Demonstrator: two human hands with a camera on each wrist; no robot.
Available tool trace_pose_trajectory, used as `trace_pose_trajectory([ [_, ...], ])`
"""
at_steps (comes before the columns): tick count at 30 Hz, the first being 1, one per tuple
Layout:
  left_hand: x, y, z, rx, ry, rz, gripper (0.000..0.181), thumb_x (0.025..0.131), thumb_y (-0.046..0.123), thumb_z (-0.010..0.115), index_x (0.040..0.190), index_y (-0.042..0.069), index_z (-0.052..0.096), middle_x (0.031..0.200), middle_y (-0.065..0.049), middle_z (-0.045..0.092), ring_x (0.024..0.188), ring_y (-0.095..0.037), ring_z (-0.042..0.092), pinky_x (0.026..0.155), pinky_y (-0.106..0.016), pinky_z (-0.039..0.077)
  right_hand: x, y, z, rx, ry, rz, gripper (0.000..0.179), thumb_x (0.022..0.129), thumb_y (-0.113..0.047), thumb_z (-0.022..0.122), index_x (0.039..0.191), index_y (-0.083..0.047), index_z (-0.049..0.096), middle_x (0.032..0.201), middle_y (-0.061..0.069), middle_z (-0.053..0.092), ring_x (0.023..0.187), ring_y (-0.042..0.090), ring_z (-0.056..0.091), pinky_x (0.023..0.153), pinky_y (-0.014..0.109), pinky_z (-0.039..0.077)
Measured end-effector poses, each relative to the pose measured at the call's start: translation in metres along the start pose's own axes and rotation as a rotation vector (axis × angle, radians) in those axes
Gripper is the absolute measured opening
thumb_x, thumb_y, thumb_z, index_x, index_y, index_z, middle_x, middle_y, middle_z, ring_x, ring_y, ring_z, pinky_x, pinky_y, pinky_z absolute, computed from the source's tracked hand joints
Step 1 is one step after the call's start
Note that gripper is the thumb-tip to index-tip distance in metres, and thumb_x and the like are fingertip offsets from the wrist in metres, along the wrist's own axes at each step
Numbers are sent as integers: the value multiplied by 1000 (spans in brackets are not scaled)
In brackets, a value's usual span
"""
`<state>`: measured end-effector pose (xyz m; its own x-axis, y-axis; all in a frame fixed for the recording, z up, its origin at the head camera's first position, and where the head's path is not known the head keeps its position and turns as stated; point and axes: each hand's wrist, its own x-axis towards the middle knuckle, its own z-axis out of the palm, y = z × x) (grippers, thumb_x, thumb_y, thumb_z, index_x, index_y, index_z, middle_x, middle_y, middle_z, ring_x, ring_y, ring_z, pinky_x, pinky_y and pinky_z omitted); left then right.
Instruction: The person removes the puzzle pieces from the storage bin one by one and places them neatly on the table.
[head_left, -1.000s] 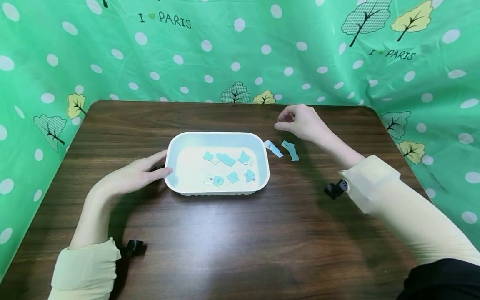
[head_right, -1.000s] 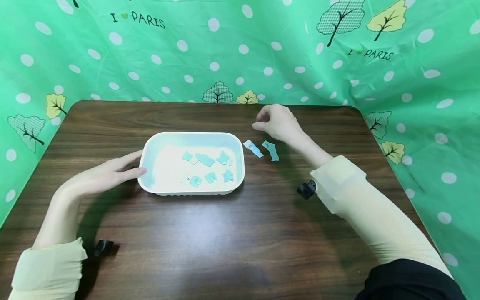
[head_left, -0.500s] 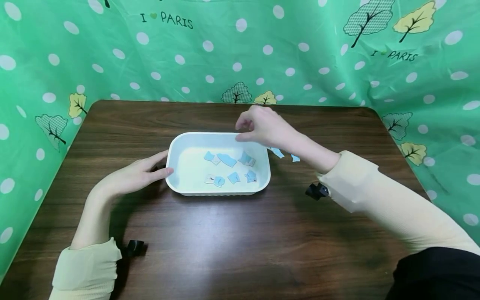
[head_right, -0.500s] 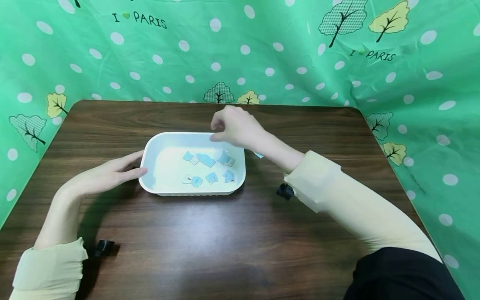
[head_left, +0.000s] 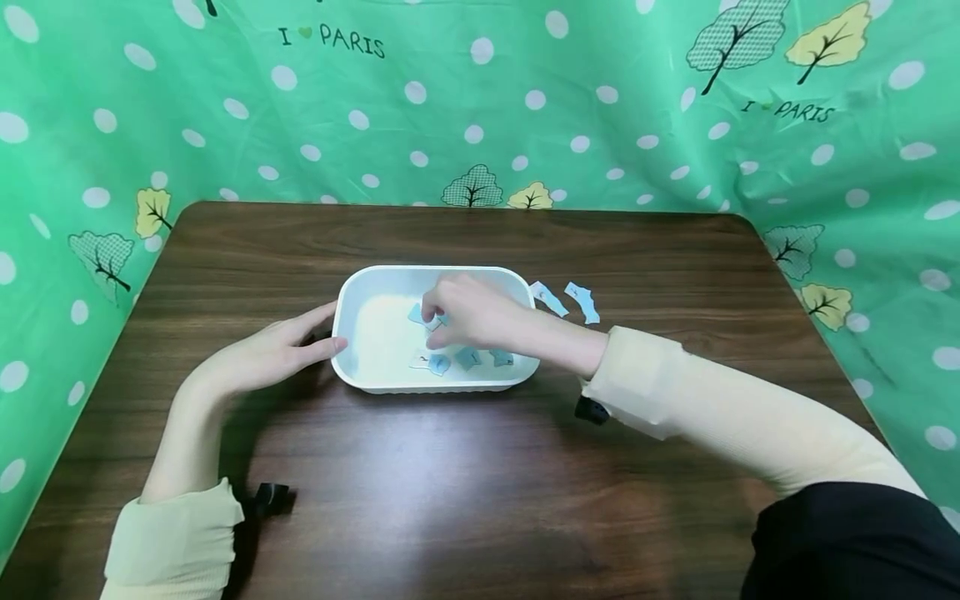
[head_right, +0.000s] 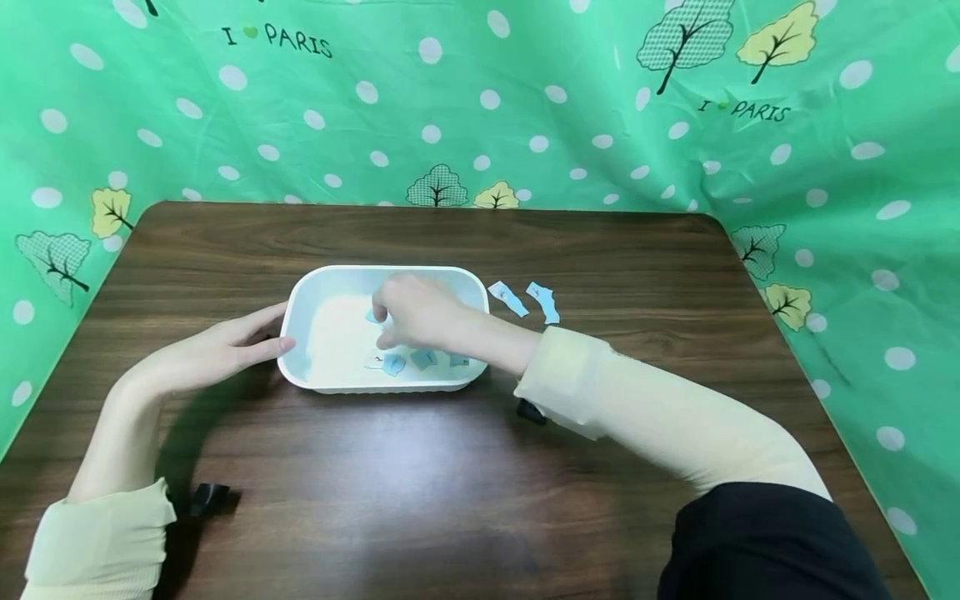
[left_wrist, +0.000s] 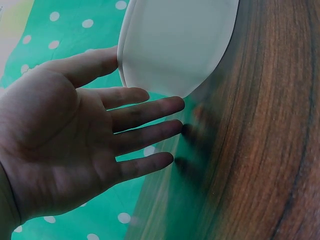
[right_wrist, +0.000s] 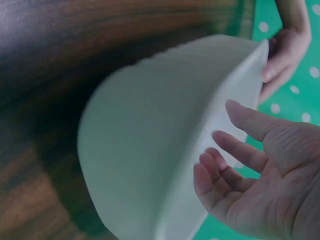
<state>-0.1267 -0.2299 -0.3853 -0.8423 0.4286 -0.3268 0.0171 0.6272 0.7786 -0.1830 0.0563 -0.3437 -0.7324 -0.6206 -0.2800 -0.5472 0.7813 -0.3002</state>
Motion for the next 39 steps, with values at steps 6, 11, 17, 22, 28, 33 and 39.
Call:
trace_pose_trajectory([
  [6,-2,0,1,13,8,-8,69,105,49,54,165,36,21,167,-4,34,154,-31,30,120,-63,30,6,-2,19,-49,-43,-2,29,86,-31,85,108,-14,78,114,1,71,103,17,62,86,36,56],
  [11,-3,-1,1,18,11,4,68,106,48,53,165,34,21,167,-4,34,154,-30,30,120,-63,30,5,-4,28,-43,-56,0,23,85,-27,85,103,-13,78,112,2,69,97,17,62,77,35,56],
  [17,-4,-1,2,16,10,2,69,106,48,53,165,33,21,167,-5,33,155,-31,30,120,-63,30,4,-8,33,-71,-34,-13,22,84,-24,86,100,-13,77,108,3,68,95,19,63,77,38,58],
  [22,-3,-1,1,18,8,4,69,106,47,53,165,32,21,168,-5,32,155,-32,28,120,-63,30,3,-10,34,-59,-25,-9,19,83,-21,86,97,-12,77,103,3,67,89,19,61,70,35,56],
  [28,-2,-1,1,20,8,4,68,106,48,53,165,32,21,167,-5,33,154,-31,30,120,-63,30,4,-9,37,-66,-4,-14,14,82,-18,86,92,-12,78,99,3,66,85,18,60,65,31,54],
  [33,-2,0,1,6,2,-5,69,106,49,53,165,34,20,168,-3,32,155,-30,29,120,-63,30,3,-9,37,-63,17,-25,10,83,-15,85,89,-11,78,97,3,66,84,18,60,63,30,54],
  [39,-1,1,1,4,2,-4,70,106,49,53,165,34,20,168,-4,32,155,-30,29,120,-63,30,4,-9,38,-61,27,-26,7,82,-13,84,85,-12,78,96,3,67,83,17,60,63,31,54],
])
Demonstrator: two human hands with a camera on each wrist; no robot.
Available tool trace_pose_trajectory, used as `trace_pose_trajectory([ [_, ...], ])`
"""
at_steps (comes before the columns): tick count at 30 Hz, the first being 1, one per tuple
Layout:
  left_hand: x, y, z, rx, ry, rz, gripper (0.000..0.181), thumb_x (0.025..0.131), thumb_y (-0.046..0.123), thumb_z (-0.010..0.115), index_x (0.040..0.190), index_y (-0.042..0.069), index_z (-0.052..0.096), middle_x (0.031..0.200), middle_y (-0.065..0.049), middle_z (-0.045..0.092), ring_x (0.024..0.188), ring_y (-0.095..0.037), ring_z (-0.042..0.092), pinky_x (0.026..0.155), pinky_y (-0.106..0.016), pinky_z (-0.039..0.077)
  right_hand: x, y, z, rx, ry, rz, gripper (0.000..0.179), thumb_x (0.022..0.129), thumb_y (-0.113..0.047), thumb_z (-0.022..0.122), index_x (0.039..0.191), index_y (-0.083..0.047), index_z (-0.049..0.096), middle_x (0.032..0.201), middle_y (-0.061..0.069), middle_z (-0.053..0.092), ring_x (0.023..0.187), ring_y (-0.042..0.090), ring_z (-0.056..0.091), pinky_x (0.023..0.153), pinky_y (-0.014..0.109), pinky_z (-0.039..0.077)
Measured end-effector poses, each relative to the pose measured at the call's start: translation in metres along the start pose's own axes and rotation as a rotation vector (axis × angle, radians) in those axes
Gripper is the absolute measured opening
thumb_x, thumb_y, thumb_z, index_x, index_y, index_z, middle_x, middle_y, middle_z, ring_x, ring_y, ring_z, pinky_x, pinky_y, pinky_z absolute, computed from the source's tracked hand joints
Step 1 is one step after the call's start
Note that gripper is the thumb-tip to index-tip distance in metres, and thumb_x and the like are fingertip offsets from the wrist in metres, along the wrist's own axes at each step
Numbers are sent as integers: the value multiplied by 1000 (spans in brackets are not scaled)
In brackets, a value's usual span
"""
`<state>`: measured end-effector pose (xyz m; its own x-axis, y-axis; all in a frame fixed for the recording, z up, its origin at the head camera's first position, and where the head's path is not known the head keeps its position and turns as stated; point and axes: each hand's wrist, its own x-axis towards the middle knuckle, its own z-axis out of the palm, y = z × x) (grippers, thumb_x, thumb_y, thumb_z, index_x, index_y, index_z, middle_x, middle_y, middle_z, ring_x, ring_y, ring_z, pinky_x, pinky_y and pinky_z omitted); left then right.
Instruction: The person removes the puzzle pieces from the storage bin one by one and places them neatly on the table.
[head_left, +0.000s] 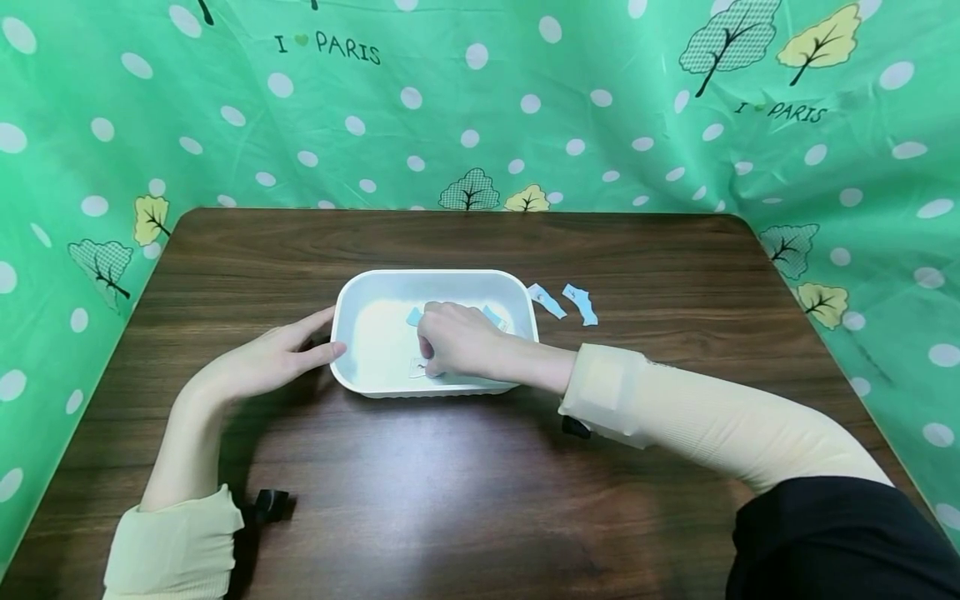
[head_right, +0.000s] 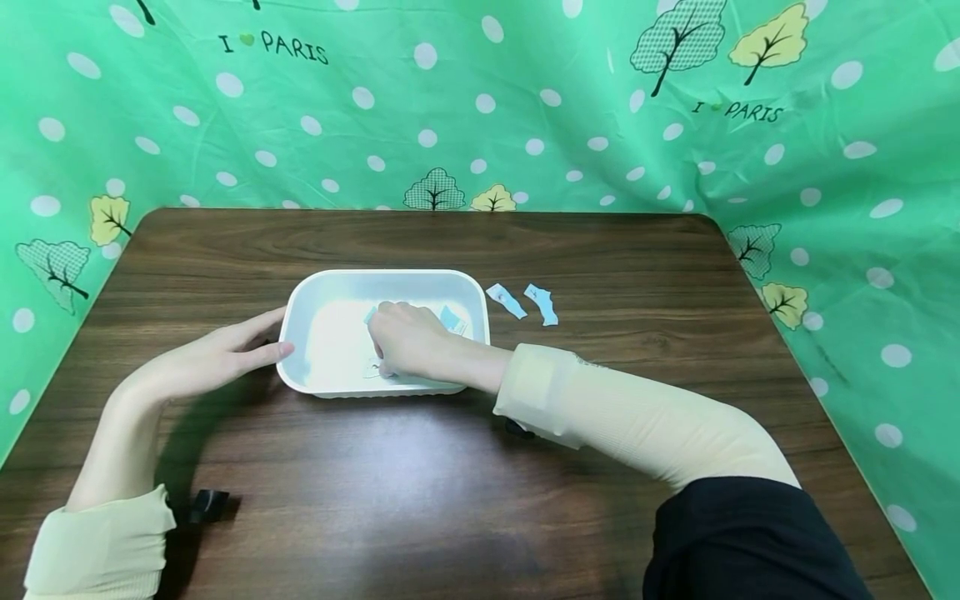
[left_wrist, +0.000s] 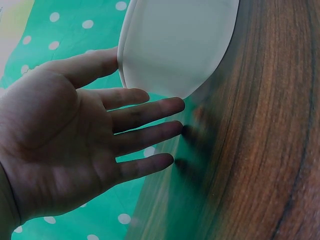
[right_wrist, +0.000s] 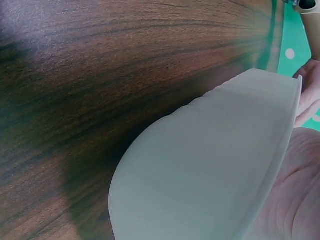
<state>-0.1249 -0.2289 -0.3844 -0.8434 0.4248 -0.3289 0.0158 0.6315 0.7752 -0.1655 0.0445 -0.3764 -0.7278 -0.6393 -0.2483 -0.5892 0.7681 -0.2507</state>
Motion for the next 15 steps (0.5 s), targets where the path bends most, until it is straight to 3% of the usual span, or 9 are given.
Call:
trace_pose_trajectory([
  [15,-1,1,-1,31,12,17,67,106,49,52,164,33,24,165,-4,38,154,-31,33,120,-63,31,0,-3,-2,3,-18,16,9,82,-14,86,85,-12,77,97,3,67,85,17,61,65,33,56],
])
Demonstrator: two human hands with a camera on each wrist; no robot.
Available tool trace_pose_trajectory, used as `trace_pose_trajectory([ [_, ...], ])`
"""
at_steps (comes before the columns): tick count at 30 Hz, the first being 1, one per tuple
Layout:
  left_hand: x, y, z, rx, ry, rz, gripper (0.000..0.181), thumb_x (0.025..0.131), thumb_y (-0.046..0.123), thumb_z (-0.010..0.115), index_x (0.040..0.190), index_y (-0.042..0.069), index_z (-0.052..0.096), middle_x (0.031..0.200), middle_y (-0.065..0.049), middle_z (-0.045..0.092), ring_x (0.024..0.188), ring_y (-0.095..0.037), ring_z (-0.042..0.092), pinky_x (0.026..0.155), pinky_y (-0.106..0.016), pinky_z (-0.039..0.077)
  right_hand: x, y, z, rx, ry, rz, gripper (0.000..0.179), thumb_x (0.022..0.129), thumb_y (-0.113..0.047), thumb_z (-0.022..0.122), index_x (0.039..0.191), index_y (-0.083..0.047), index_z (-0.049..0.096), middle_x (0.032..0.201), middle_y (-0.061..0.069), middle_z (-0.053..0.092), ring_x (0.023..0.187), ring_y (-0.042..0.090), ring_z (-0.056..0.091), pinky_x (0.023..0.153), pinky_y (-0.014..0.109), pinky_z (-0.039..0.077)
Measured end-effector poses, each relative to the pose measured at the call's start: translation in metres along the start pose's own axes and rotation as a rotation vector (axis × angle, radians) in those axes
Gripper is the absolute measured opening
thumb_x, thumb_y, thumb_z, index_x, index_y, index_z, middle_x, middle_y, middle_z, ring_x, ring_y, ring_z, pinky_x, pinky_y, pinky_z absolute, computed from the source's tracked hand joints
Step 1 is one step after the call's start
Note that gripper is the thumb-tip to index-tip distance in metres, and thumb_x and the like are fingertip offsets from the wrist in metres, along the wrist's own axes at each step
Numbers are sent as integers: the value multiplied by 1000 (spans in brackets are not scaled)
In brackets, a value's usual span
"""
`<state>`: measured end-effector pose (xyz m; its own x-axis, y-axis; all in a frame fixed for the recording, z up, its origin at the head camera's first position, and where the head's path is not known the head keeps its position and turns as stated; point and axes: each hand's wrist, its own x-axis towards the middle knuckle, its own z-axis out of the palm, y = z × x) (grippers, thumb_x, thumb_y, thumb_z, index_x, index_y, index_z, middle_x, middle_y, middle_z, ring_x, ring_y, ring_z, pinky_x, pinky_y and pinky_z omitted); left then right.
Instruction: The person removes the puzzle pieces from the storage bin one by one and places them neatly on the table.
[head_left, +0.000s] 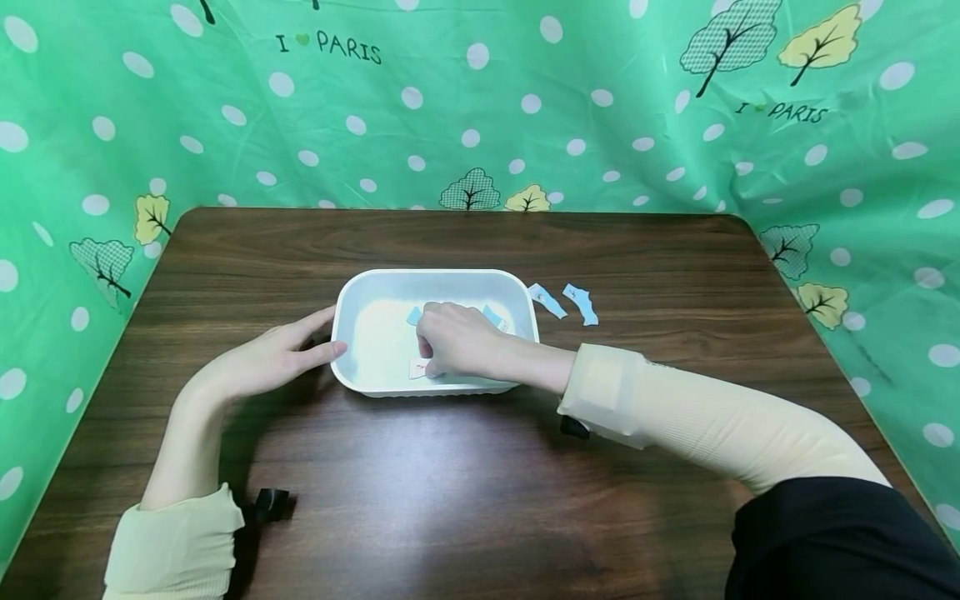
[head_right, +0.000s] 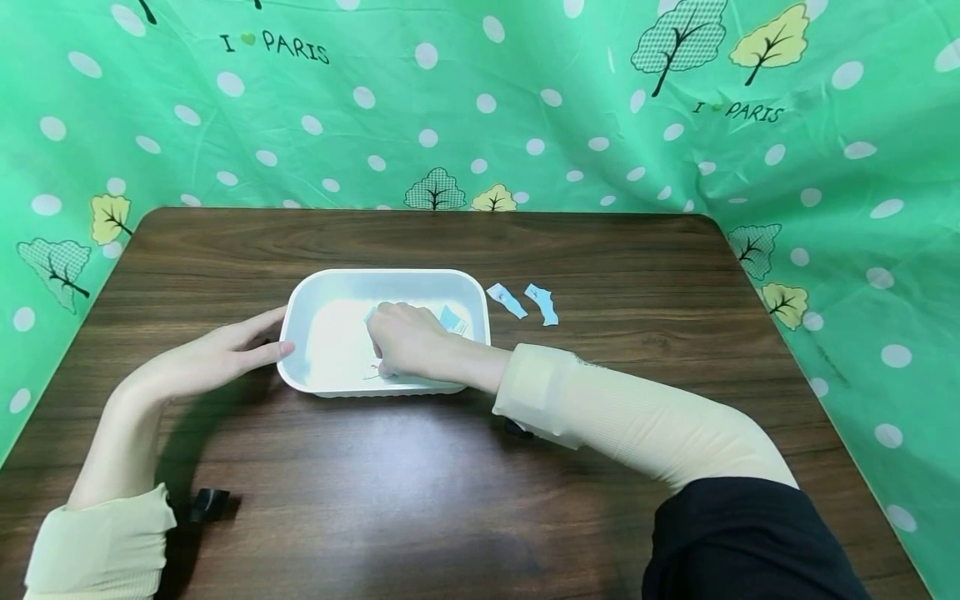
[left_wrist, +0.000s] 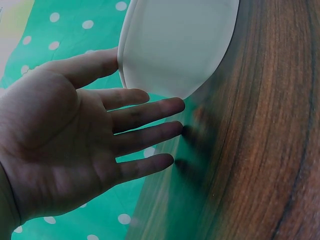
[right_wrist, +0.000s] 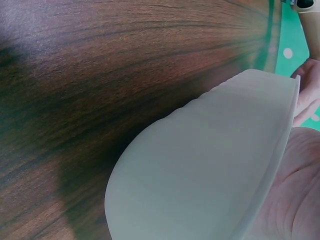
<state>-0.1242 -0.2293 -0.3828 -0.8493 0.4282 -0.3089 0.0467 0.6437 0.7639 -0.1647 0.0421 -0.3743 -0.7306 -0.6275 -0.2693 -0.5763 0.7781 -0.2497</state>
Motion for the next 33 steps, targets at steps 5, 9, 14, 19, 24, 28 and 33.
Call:
trace_pose_trajectory([
  [5,1,2,1,3,-1,0,67,106,49,53,165,34,23,165,-4,37,154,-32,33,119,-64,31,-1,1,-2,37,-10,14,12,83,-18,87,81,-14,76,97,2,66,85,17,60,64,30,53],
  [9,1,3,0,11,-1,4,68,106,50,53,165,34,23,165,-4,38,153,-32,34,119,-63,32,-1,2,-4,80,-21,22,16,84,-23,88,78,-15,75,96,0,66,84,15,59,62,26,49],
  [14,1,4,0,29,0,6,67,106,49,52,165,33,23,164,-5,39,152,-31,36,118,-63,33,-1,3,-7,103,-38,30,18,84,-25,87,75,-16,75,95,-2,66,84,14,58,63,24,46],
  [19,2,4,0,33,2,7,68,106,49,52,165,32,23,164,-6,38,152,-32,35,118,-63,33,-1,7,-18,124,-20,31,22,85,-27,87,71,-17,73,93,-3,69,85,14,57,69,26,47],
  [24,1,5,1,22,-5,0,69,106,50,53,165,33,21,167,-6,34,154,-32,30,119,-64,31,-3,14,-32,180,-7,59,22,86,-26,86,72,-15,72,87,-5,70,86,14,57,72,26,47],
  [28,0,5,1,-5,-15,-30,71,105,53,53,165,36,19,170,-3,28,158,-33,23,120,-66,27,-7,21,-45,209,6,87,20,86,-26,85,75,-15,73,87,-5,68,87,15,54,73,27,45],
  [33,-2,3,2,-33,-23,-58,71,104,55,53,164,40,18,171,2,24,159,-31,19,121,-66,25,-17,32,-66,236,22,126,17,86,-27,85,78,-16,75,83,-3,66,83,16,52,70,29,43],
])
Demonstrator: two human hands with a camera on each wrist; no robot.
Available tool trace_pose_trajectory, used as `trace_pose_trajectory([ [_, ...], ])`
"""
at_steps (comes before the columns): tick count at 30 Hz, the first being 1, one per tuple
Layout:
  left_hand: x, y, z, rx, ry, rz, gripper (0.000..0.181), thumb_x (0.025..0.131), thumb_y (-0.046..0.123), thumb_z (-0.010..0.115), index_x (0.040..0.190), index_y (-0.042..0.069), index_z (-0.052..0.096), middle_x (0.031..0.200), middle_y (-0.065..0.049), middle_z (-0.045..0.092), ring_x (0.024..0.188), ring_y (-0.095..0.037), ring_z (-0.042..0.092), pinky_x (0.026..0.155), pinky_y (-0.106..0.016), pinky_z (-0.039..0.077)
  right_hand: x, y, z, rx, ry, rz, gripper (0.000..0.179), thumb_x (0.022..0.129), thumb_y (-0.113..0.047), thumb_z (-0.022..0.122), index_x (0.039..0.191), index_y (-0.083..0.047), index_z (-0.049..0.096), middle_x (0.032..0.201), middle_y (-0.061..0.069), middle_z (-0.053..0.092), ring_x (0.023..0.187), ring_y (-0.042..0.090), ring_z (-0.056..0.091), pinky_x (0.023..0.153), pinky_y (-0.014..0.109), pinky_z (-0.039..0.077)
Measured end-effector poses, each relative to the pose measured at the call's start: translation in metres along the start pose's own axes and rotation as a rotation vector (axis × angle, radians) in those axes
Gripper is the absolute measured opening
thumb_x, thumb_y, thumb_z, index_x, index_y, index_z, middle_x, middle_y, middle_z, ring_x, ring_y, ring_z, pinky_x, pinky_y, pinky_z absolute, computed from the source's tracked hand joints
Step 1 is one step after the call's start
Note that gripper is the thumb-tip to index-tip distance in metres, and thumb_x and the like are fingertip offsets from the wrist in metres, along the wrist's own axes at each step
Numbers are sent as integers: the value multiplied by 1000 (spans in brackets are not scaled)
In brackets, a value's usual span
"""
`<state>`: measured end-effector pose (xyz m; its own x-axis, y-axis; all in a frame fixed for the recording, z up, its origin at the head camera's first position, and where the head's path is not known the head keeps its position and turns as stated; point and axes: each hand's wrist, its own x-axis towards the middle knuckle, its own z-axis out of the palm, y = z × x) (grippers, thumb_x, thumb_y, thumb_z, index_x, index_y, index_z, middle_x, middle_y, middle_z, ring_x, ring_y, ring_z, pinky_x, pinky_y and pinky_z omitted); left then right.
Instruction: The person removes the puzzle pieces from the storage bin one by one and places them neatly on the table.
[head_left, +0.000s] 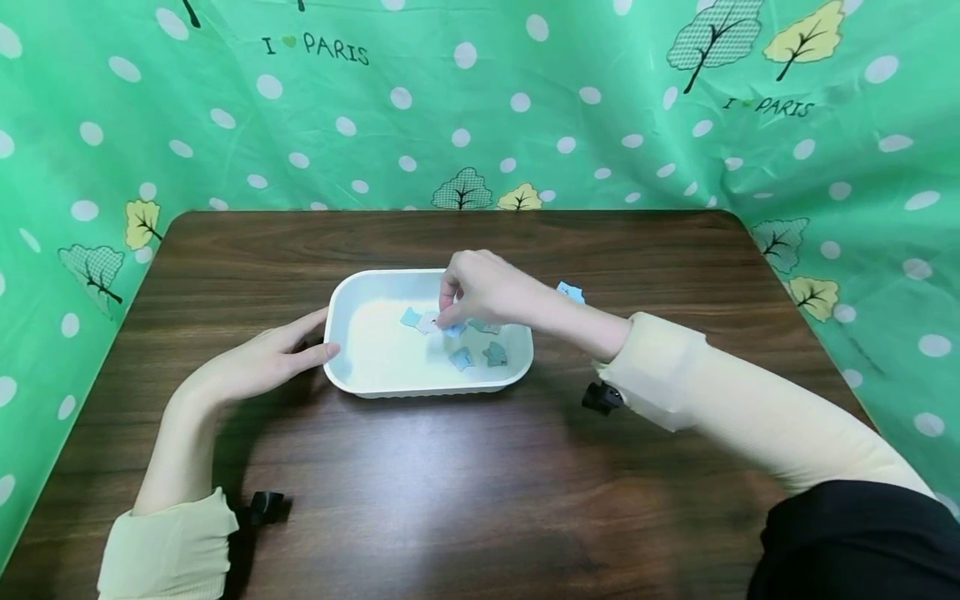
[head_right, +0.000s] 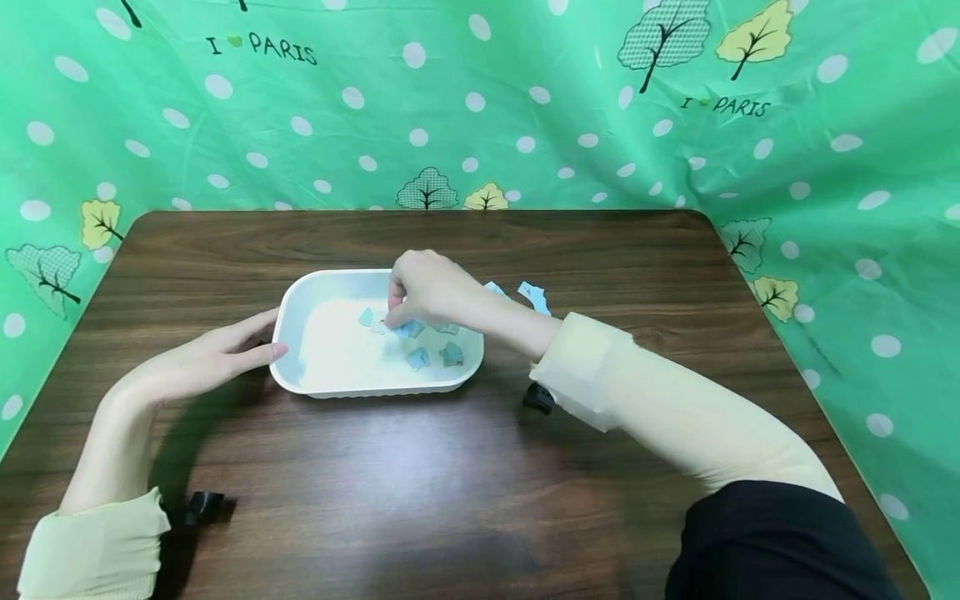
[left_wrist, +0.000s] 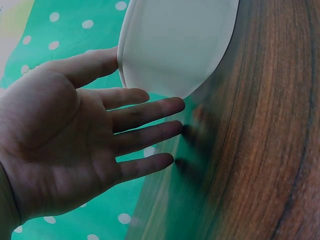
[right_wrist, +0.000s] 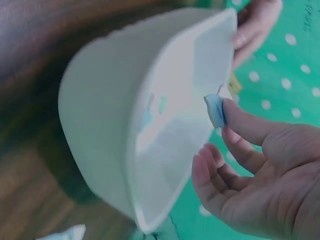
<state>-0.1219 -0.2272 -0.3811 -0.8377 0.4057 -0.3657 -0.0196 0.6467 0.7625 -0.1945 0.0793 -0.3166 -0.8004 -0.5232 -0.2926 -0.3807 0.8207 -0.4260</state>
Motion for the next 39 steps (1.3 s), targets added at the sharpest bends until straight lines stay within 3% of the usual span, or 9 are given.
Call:
trace_pose_trajectory([
  [11,-5,-3,0,-11,3,-8,71,103,56,53,164,41,19,170,2,28,158,-30,21,119,-65,28,-28,39,-52,47,126,53,12,87,-27,84,84,-16,79,82,-2,73,79,17,60,70,30,49],
  [21,-4,-5,-1,30,17,11,70,105,54,52,164,39,20,169,-1,29,156,-31,25,118,-65,30,-50,89,-75,50,186,130,17,89,-30,82,87,-13,81,78,-2,74,80,15,58,69,28,45],
  [31,-2,-2,-1,39,12,30,69,105,53,52,165,37,20,169,0,30,156,-30,26,118,-64,31,-63,131,-62,78,168,205,18,90,-28,81,87,-11,81,77,-3,75,79,16,56,70,30,43],
  [39,-1,0,1,29,3,28,69,105,53,52,164,39,19,170,1,28,156,-30,25,118,-64,30,-64,143,-36,106,103,227,18,90,-27,81,87,-10,80,81,0,75,85,18,59,73,30,46],
])
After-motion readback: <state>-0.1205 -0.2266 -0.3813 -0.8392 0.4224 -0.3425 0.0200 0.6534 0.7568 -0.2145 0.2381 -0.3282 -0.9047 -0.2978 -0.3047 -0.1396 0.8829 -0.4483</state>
